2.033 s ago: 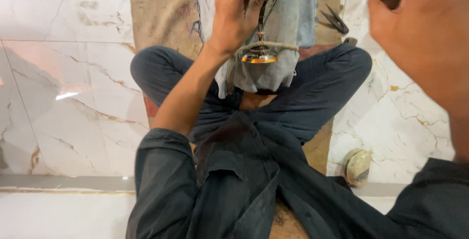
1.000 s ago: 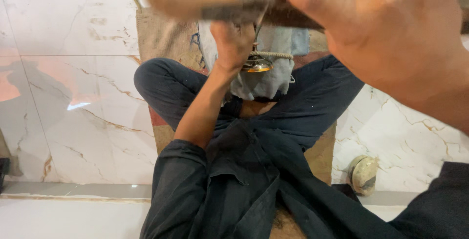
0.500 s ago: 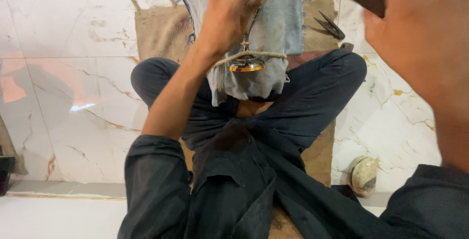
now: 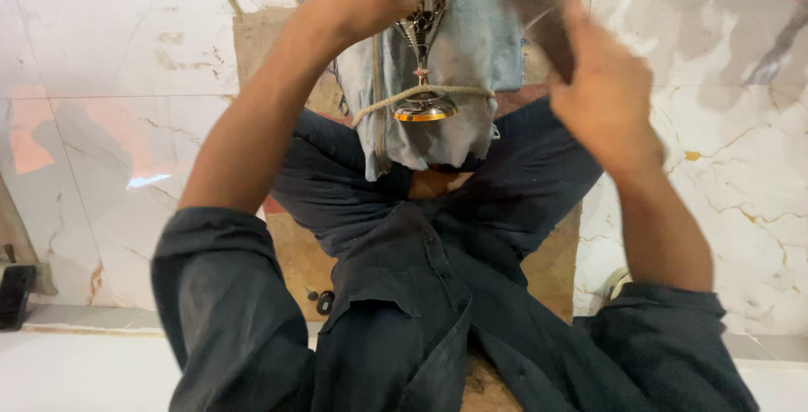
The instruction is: The person sits cross-legged and repeatedly hammers a small metal trophy-like object with a wooden mallet. The object is held in the left hand and struck on various sides while the person rotates it to access different areas.
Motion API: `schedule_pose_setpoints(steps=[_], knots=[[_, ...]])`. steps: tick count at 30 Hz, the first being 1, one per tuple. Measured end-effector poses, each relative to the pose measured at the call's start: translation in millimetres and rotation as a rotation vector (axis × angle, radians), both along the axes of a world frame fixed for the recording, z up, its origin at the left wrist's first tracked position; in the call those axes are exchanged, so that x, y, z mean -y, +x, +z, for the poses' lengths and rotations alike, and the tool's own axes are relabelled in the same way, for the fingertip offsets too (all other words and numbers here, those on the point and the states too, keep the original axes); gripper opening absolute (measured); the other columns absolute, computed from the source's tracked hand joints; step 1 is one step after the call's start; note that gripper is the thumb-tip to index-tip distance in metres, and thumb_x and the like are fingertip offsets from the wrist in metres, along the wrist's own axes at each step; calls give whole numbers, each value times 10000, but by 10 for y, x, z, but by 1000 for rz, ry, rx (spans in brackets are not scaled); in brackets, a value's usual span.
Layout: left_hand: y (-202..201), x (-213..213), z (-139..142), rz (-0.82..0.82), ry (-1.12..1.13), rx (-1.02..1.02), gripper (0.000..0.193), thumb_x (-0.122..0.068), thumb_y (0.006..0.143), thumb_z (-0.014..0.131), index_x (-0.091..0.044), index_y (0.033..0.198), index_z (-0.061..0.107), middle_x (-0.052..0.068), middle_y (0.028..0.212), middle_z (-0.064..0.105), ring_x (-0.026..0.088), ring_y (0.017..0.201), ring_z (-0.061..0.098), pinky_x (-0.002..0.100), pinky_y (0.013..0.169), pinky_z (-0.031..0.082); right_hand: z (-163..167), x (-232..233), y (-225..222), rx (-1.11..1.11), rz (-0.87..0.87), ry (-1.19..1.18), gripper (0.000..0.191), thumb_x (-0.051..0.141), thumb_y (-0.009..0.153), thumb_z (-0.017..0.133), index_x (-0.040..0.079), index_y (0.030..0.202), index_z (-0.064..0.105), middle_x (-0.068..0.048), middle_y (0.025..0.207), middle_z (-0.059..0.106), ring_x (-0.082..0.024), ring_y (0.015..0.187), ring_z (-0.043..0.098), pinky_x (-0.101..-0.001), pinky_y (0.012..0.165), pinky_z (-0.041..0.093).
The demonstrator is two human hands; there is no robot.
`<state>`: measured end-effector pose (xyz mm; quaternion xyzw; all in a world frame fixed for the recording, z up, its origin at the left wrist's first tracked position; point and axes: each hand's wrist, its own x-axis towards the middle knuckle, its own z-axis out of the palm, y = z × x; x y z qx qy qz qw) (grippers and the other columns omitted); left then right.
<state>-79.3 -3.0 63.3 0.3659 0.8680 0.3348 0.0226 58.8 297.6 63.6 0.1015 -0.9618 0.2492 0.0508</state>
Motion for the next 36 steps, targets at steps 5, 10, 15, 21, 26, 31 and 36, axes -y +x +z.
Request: schedule_pose_setpoints(steps=[5, 10, 15, 21, 26, 31, 36], knots=[[-170, -7, 77, -201, -79, -154, 213, -222, 1068, 708, -22, 1132, 741, 144, 880, 735, 281, 738, 711, 406, 645, 559, -194, 200, -17, 229, -58, 192, 977, 114, 809, 855, 169, 1638, 341, -255, 1119, 694, -443, 905, 707, -530, 784, 555], [-223, -12, 52, -246, -124, -66, 202, -225, 1096, 686, -36, 1127, 749, 145, 882, 741, 262, 728, 715, 394, 625, 560, -16, 142, 49, -160, -319, -794, 937, 61, 894, 803, 162, 1556, 147, -130, 1150, 666, -259, 976, 706, -424, 896, 610], [-201, 57, -44, -281, 8, -127, 157, -150, 1071, 661, -13, 1105, 730, 131, 910, 732, 246, 770, 726, 362, 665, 578, 484, 12, -36, -236, 5, 56, 784, 50, 942, 836, 71, 1563, 356, -184, 1116, 680, -343, 1034, 713, -445, 914, 569], [-4, 278, -70, -161, 229, -100, 94, -118, 1105, 654, -25, 1108, 658, 107, 910, 703, 245, 773, 702, 379, 669, 540, 811, -62, -217, -325, 139, 495, 594, 110, 864, 833, 41, 1374, 536, -170, 1121, 664, -353, 934, 680, -438, 803, 519], [301, 270, -195, 53, 473, -149, 75, -113, 1115, 680, -50, 1093, 646, 100, 921, 699, 264, 803, 696, 386, 735, 545, 936, -26, -220, -296, 153, 518, 400, 157, 1005, 783, 37, 1302, 544, -151, 1121, 649, -329, 966, 674, -385, 820, 528], [516, 141, -327, 307, 667, -31, 144, -116, 1062, 714, -40, 1139, 618, 72, 973, 737, 197, 856, 752, 332, 768, 604, 1144, 122, -171, -347, 251, 661, 419, 159, 1000, 786, 32, 1315, 540, -158, 1112, 652, -337, 960, 675, -392, 817, 529], [690, 40, -385, 458, 784, -41, 162, -119, 1041, 731, -57, 1118, 603, 45, 929, 713, 142, 790, 688, 305, 719, 565, 1373, 368, -140, -414, 334, 786, 439, 161, 996, 790, 27, 1328, 535, -165, 1103, 655, -345, 954, 675, -400, 813, 530]])
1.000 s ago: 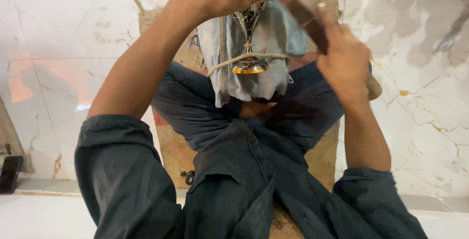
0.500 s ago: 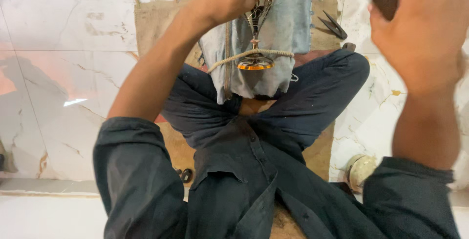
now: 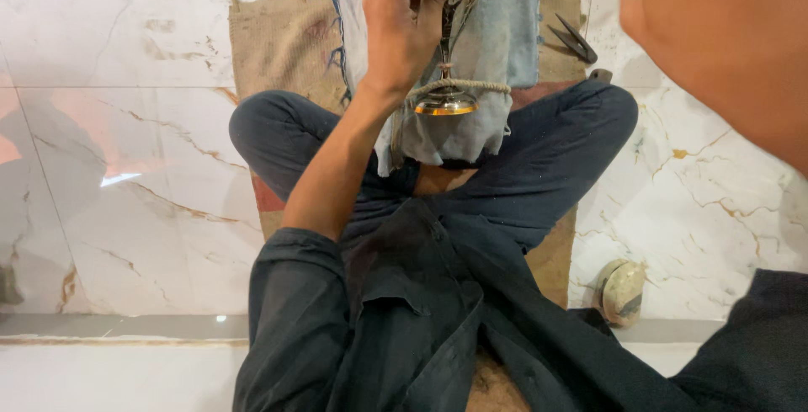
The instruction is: The person sits cross-legged and repeatedly hammers a small metal trophy-like object with a wooden mallet. The object is held in the left hand and struck on various sides while the person rotates it to access different areas.
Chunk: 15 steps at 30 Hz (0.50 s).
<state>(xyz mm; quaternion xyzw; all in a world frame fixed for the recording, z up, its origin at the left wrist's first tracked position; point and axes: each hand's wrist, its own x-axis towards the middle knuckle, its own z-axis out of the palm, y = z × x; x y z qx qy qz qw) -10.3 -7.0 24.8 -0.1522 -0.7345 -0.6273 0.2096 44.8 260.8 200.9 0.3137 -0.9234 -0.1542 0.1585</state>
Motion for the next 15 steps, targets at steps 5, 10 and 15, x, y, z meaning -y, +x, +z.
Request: schedule_pose_setpoints(steps=[5, 10, 15], knots=[[99, -131, -68, 90, 163, 46, 162, -115, 1037, 712, -47, 1129, 598, 30, 918, 684, 134, 800, 648, 286, 728, 544, 212, 183, 61, -27, 63, 65, 458, 163, 992, 793, 22, 1341, 531, -172, 1094, 658, -353, 948, 676, -407, 810, 531], [115, -221, -133, 147, 255, 11, 180, -98, 1065, 713, -66, 1160, 564, 38, 928, 705, 113, 777, 659, 263, 726, 553, 264, 242, 80, -35, 90, 82, 478, 165, 988, 796, 17, 1353, 526, -178, 1086, 661, -361, 942, 677, -414, 807, 533], [78, -299, -178, 260, 107, -51, 311, -120, 1036, 720, -87, 1268, 516, 25, 958, 664, 74, 764, 659, 226, 669, 559, 245, 194, 64, -23, 91, 68, 498, 167, 983, 799, 12, 1366, 521, -185, 1077, 664, -369, 936, 678, -421, 804, 534]])
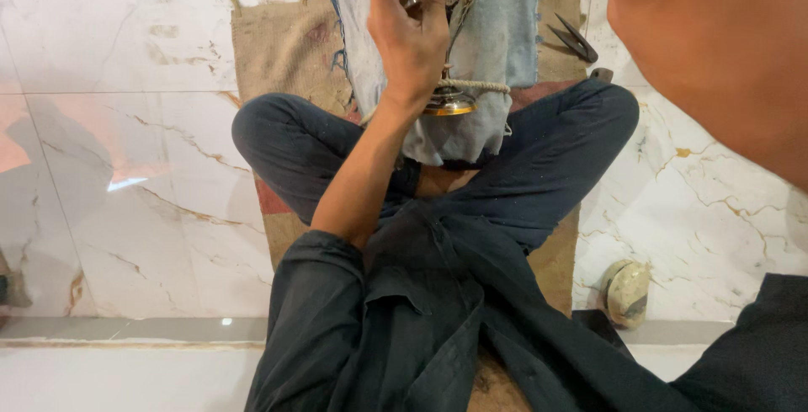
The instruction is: The person sits cross-legged and repeatedly hammers a small metal trophy-like object with a wooden mallet. The object is held in the left hand and struck on various sides while the person rotates it to access different areas.
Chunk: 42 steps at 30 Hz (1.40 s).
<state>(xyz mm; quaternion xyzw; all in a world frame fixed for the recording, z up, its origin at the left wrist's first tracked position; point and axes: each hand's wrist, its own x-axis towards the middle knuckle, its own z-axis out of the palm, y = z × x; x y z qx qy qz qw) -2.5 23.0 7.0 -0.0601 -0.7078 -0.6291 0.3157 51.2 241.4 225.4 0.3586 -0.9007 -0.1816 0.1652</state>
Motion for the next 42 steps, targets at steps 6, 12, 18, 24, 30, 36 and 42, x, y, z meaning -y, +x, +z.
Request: schedule_pose_setpoints(steps=[6, 12, 18, 24, 30, 36, 42], knots=[[-18, -77, -27, 5, 11, -44, 290, -139, 1056, 698, -100, 1266, 501, 30, 985, 681, 94, 755, 675, 246, 649, 558, 13, -29, -62, -1, 9, -29, 522, 170, 978, 803, 6, 1382, 516, -193, 1066, 668, -378, 929, 678, -430, 800, 535], [-33, -55, -28, 46, -194, 4, 279, -117, 1030, 695, -46, 1245, 531, 106, 993, 672, 203, 818, 691, 304, 706, 568, 22, -102, -94, 7, 17, -40, 545, 173, 973, 806, 0, 1397, 510, -201, 1056, 672, -388, 922, 679, -439, 796, 536], [-50, -58, 159, -15, -252, 32, 232, -111, 1045, 728, -78, 1199, 559, 63, 976, 660, 205, 778, 677, 326, 726, 546, -31, -219, -97, 14, -7, -76, 569, 175, 968, 810, -6, 1413, 505, -209, 1045, 676, -397, 915, 680, -447, 792, 538], [-63, -57, 324, -128, -305, -19, 232, -101, 1072, 697, -85, 1238, 536, 67, 1035, 621, 202, 841, 675, 313, 737, 561, -104, -342, -86, 28, -30, -103, 593, 178, 963, 814, -11, 1428, 499, -218, 1035, 679, -407, 908, 681, -456, 788, 539], [-170, -2, 326, -241, -326, 62, 169, -78, 1068, 697, -69, 1203, 595, 73, 1005, 663, 199, 848, 686, 310, 714, 568, -343, -623, -78, 96, -121, -236, 617, 180, 958, 817, -17, 1444, 494, -226, 1024, 683, -416, 901, 682, -465, 784, 540], [-622, 287, 496, -355, -346, 142, 44, -59, 1039, 734, -16, 1035, 727, 131, 875, 737, 289, 770, 694, 366, 695, 561, -833, -620, -208, 285, -322, -650, 641, 183, 952, 821, -23, 1459, 488, -234, 1014, 687, -426, 894, 683, -473, 780, 542], [-924, 253, 684, -808, -911, 129, 231, -193, 1045, 732, 10, 1145, 685, 161, 975, 754, 299, 826, 742, 431, 728, 576, -1625, -418, -68, 464, -491, -604, 904, 93, 861, 827, 146, 1640, 370, -201, 1043, 727, -403, 898, 723, -488, 799, 561]])
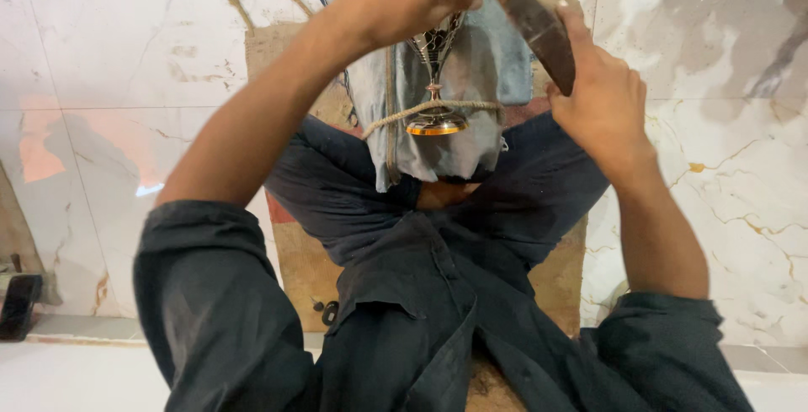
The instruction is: The person sits cross-legged and repeatedly hammers a small metal trophy-like object with a wooden mallet. The object is held in the left hand and struck on various sides while the person rotates it to access different areas.
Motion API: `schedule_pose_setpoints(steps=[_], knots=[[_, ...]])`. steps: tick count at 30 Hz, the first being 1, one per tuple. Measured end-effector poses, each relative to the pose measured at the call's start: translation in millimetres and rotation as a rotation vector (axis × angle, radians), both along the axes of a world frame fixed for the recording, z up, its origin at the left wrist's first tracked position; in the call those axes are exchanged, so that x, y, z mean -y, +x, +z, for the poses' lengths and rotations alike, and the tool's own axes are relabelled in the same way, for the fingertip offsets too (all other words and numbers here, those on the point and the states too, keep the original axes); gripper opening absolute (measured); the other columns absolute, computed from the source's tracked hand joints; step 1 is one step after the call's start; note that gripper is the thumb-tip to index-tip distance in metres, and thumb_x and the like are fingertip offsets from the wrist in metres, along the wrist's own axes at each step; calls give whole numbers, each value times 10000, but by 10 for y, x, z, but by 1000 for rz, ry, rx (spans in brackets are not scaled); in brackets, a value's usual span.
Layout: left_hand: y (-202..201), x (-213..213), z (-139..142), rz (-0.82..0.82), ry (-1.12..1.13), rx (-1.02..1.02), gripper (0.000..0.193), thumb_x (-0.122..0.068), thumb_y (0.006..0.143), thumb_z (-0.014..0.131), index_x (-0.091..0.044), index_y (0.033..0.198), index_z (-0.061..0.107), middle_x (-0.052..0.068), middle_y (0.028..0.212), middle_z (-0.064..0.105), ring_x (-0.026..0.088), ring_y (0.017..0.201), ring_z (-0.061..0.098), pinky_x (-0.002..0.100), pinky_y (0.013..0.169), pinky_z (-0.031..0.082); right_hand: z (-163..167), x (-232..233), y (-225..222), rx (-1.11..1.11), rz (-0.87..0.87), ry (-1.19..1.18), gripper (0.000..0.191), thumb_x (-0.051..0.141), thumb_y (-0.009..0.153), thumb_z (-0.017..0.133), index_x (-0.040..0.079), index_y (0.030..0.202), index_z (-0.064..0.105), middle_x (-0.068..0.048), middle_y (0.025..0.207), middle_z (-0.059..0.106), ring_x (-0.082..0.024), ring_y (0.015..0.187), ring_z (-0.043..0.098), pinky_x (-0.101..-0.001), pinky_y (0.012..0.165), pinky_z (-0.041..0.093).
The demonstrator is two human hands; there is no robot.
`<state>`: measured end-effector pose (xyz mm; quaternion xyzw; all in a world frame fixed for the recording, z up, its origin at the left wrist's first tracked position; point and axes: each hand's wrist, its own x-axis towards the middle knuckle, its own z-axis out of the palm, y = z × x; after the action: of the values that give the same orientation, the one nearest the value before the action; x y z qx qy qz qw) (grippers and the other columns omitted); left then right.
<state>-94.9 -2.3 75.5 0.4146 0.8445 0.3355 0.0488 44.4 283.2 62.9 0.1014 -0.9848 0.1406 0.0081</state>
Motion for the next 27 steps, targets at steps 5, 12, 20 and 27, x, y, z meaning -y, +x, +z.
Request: schedule_pose_setpoints(steps=[5, 12, 20, 27], knots=[[-91, -61, 138, -65, -126, 161, 424, -134, 1035, 631, -86, 1451, 560, 176, 1023, 736, 286, 861, 747, 424, 717, 584, -357, -209, 133, -233, -194, -744, 908, -79, 948, 731, 102, 1653, 187, -175, 1310, 629, -258, 1099, 644, -361, 1021, 549], [-106, -20, 191, -259, -91, -45, 507, -98, 939, 736, -85, 1428, 602, 175, 1065, 747, 310, 892, 733, 462, 779, 551, -380, -8, 379, -165, -335, -535, 853, 14, 956, 822, -12, 1632, 303, -183, 1231, 672, -228, 1135, 692, -350, 1057, 561], [-260, -155, 301, -573, -305, -151, 332, -134, 895, 798, -100, 1220, 738, 171, 868, 744, 325, 791, 719, 466, 672, 518, -691, 765, 765, -480, -282, -312, 854, -13, 907, 818, -18, 1582, 295, -317, 1370, 599, -419, 1242, 635, -417, 1046, 528], [-291, -127, 93, -425, -39, -18, 456, -19, 890, 726, -94, 1338, 684, 149, 946, 755, 253, 741, 731, 426, 636, 546, -613, 797, 823, -361, -360, -317, 931, -40, 926, 852, 64, 1619, 238, -272, 1415, 597, -392, 1325, 639, -427, 1133, 522]])
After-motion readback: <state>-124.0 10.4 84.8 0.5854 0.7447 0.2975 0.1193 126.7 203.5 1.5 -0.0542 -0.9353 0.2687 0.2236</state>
